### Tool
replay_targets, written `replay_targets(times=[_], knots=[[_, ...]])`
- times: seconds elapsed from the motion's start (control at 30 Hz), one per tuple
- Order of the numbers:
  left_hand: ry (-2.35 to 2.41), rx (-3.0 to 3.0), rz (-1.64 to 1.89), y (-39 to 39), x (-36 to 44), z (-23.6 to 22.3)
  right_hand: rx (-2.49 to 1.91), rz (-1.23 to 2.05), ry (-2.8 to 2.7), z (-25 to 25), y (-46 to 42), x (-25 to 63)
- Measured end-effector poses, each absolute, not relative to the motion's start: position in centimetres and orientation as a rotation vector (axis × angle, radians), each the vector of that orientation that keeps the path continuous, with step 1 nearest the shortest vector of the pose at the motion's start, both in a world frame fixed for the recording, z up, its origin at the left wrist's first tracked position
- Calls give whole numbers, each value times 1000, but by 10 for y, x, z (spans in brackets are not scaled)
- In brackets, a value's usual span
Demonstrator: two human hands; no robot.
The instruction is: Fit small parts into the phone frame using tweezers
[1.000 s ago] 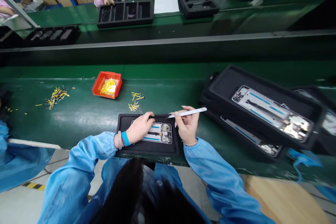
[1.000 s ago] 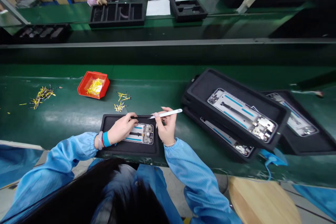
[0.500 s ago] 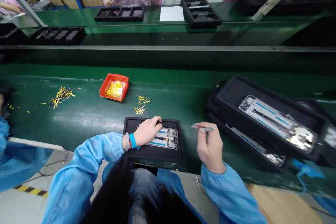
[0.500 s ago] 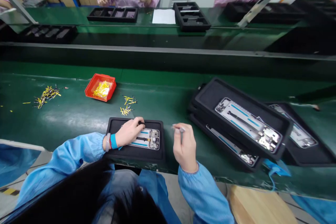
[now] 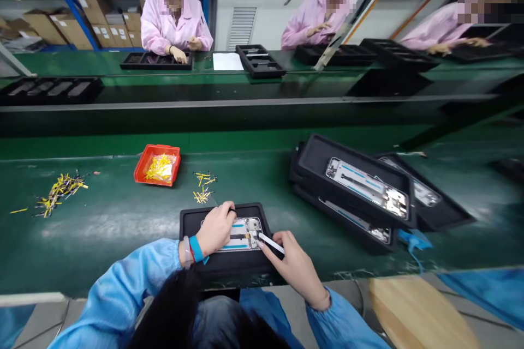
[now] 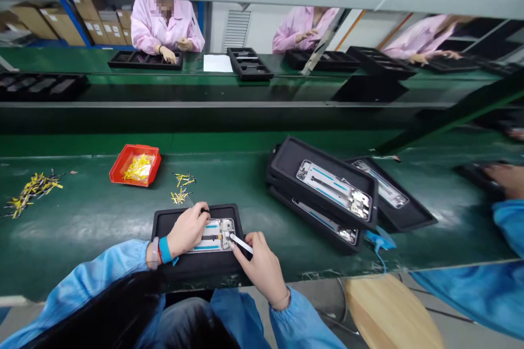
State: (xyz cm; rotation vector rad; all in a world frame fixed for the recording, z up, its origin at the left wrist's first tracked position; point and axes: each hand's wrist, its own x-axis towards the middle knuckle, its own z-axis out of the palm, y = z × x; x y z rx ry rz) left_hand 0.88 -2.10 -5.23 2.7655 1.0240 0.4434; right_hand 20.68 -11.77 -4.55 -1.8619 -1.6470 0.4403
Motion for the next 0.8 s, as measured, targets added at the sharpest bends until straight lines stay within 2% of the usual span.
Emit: replay_targets(times=[0.07,0.2,0.27,0.47,0.8], knots=[[1013,2767,479,-21,8,-51,-1883,600,-1511,-46,-115,208],[996,2766,616,-20,4,-46,-1759,1162,-1119,-40,-113,206],[981,2768,705,-18,2,-44,-1675,1295,-993,-35,-112,201],[893,2766,884,-18,-3,-31,-1514,1404,-859,-17,-112,194],[948,2794,927,-14,-8,-15,-1397,1494,-781,4,-104,186]])
